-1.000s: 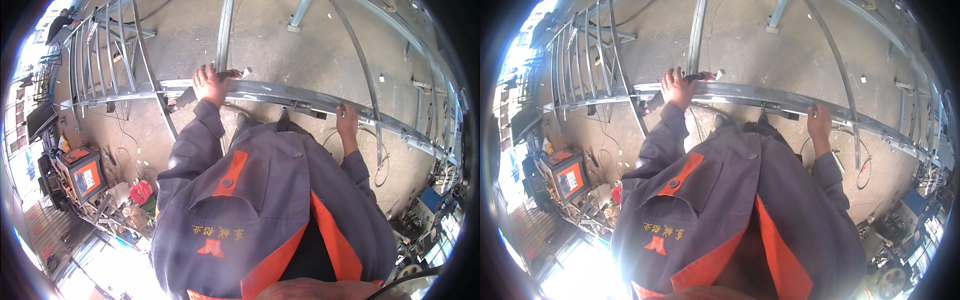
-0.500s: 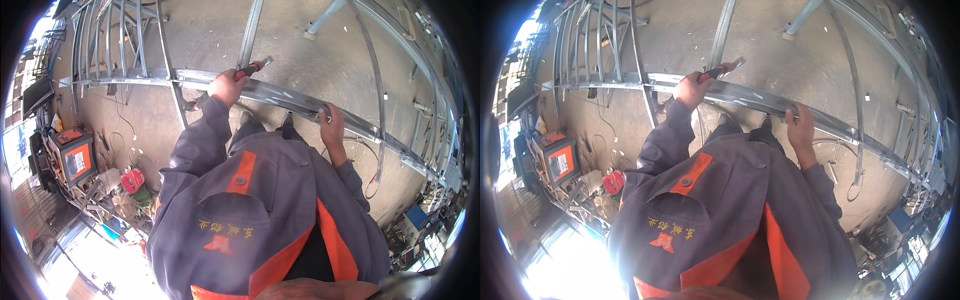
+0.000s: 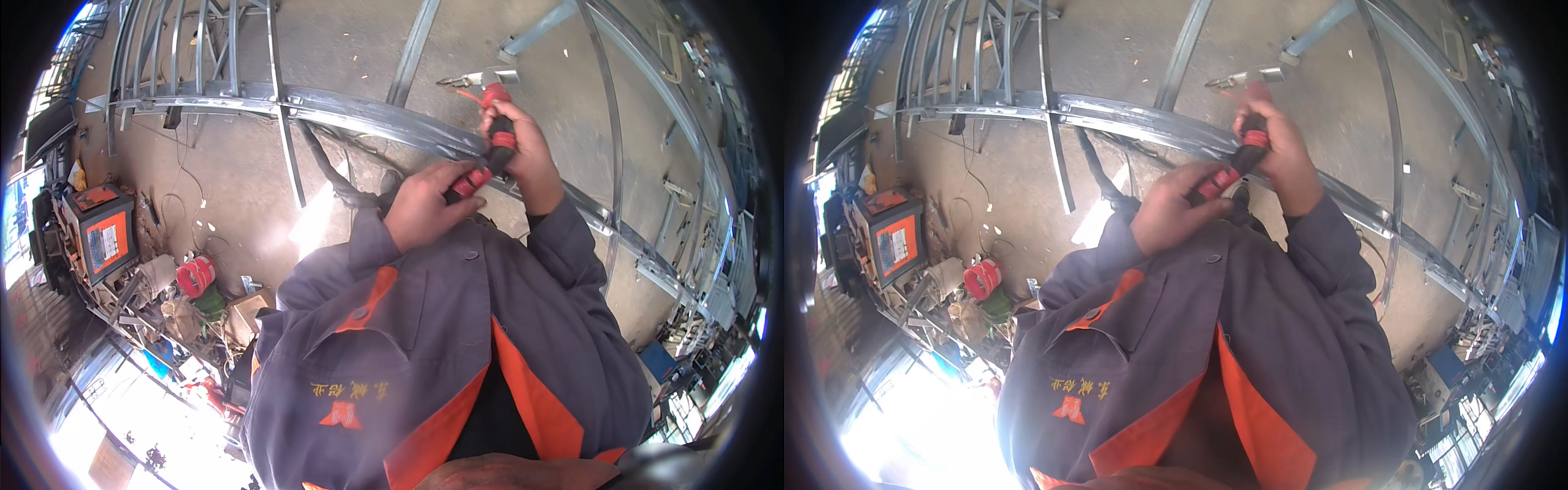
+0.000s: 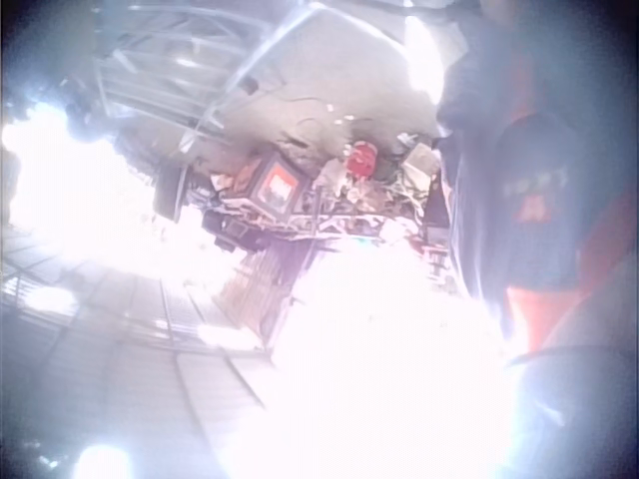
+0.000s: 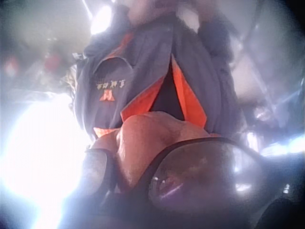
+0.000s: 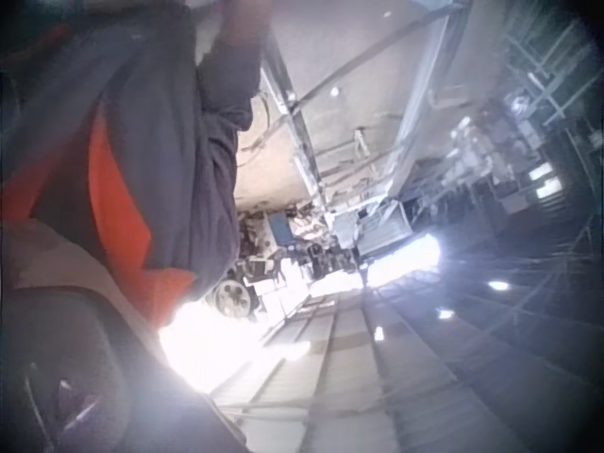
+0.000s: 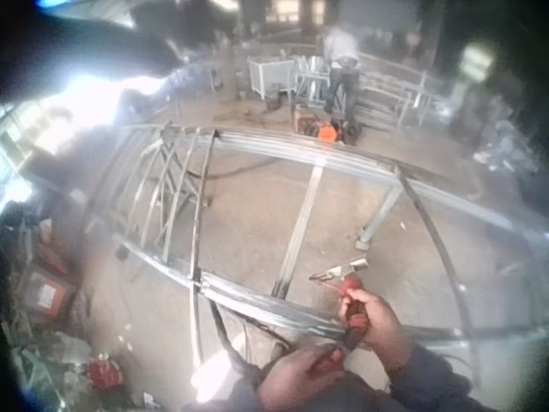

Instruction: The person positions metal bars onto a curved frame and uses a welding torch to join them. The person repeatedly aligns bars and welds joints along the structure.

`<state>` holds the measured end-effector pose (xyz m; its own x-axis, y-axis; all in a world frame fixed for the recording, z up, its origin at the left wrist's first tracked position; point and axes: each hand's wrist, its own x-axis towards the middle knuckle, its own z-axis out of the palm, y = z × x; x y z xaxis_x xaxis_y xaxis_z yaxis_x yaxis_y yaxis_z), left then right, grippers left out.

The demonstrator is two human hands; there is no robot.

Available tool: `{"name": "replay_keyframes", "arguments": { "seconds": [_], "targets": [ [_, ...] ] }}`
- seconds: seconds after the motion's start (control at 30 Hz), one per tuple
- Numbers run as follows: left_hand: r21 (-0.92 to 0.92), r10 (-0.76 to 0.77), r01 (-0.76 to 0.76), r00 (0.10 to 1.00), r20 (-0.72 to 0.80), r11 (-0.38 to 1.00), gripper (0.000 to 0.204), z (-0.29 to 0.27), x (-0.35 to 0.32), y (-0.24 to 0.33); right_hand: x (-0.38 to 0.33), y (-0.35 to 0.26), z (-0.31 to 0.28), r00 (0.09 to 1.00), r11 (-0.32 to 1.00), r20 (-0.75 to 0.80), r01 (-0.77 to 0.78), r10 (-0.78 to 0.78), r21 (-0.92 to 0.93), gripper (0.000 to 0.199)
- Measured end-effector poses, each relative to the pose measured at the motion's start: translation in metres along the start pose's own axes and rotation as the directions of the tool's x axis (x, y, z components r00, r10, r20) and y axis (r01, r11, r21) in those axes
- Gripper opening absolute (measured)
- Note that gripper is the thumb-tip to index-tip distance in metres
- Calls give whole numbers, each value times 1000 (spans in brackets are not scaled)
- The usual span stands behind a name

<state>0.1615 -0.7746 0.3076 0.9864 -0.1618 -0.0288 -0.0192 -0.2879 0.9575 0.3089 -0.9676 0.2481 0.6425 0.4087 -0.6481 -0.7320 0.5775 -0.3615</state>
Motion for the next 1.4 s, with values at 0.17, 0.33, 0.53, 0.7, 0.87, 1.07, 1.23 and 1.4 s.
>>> {"name": "replay_keyframes", "arguments": {
  "seconds": [0.17, 0.33, 0.53, 0.7, 0.87, 1.07, 1.23, 1.4],
  "targets": [
    [-309, 33, 162, 841, 540, 937, 75, -3, -9, -26, -80, -16, -13, 969, 972, -87, 234, -230, 36, 29],
    [54, 36, -88, 788, 614, 995, 71, -9, -7, -106, -174, -49, -11, 779, 782, -83, 609, -621, -135, 47],
    [226, 36, -202, 816, 577, 953, 60, 43, 5, -174, -311, -83, -43, 477, 456, -75, 766, -876, -453, 43],
    [8, 82, -130, 666, 741, 991, 53, 118, 8, -172, -406, -103, -95, 374, 382, -172, 609, -911, -695, 39],
    [166, -282, 240, 621, 731, 957, 47, 152, 12, -199, -440, -143, -194, 387, 458, -293, 458, -874, -762, 48],
    [674, -535, 104, 701, 471, 731, 40, 143, -35, -289, -387, -196, -356, 483, 604, -413, 354, -772, -714, 48],
    [523, -770, 615, 622, 140, 591, 50, 158, -129, -349, -313, -239, -454, 607, 717, -459, 286, -649, -636, 38],
    [567, -790, 612, 601, 118, 551, 50, 202, -177, -364, -258, -270, -515, 717, 695, -410, 144, -564, -704, 29]
  ]
}}
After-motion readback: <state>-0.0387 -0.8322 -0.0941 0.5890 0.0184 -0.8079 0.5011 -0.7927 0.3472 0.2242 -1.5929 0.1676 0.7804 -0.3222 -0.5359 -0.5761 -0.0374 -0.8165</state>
